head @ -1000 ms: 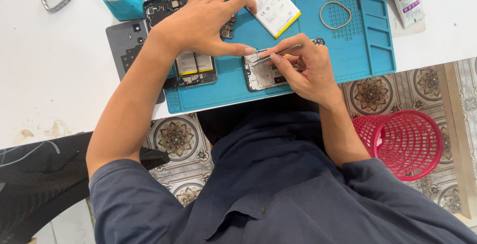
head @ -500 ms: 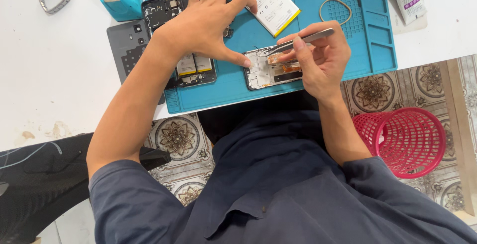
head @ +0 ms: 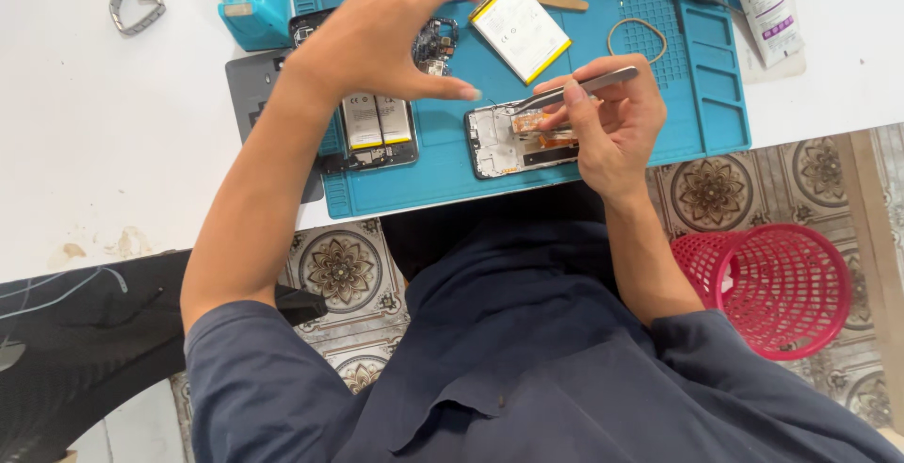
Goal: The person disassembles a smartphone on a blue work mat, using tweezers to remove the motherboard and other internal components. They then place the motherboard onto a separate phone chassis and continue adjusting internal parts.
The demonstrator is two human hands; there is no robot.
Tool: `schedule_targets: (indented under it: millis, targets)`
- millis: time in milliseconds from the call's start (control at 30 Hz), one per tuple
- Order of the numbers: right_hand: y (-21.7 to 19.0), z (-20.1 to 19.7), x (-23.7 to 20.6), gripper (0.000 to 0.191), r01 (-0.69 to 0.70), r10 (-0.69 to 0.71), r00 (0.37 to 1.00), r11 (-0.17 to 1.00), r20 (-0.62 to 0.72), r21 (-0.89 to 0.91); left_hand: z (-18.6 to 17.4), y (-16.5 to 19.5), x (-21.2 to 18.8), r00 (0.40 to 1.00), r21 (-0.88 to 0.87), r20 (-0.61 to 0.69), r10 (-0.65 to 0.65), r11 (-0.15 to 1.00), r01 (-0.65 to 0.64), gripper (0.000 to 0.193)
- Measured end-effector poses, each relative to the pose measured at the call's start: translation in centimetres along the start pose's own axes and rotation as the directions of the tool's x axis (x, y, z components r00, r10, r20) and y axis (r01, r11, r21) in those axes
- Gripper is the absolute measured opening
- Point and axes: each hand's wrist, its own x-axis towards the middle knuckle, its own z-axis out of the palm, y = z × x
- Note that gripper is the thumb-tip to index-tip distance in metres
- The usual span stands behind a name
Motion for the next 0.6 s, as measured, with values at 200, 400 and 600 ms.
schedule_targets:
  millis: [200,400,600]
  targets:
    - [0.1,0.3,0.0,0.012,-0.012,0.013,1.000,0.999,-0.029,0.031,-1.7,-0.3,-0.5,0.983,0.183,0.086,-0.160,0.973,0.142,0.081]
    - [0.2,0.5,0.0,0.012,-0.032,0.036,0.997,0.998,-0.068,0.060,-2.2,0.2,-0.1,0.966,0.066,0.118,-0.229,0.973,0.222,0.072]
    - [0.4,0.4,-0.2,0.011,-0.026,0.040,0.991,0.994,-0.129,0.109,-1.9,0.4,0.3,0.933,-0.315,0.184,-0.310,0.880,0.355,0.037]
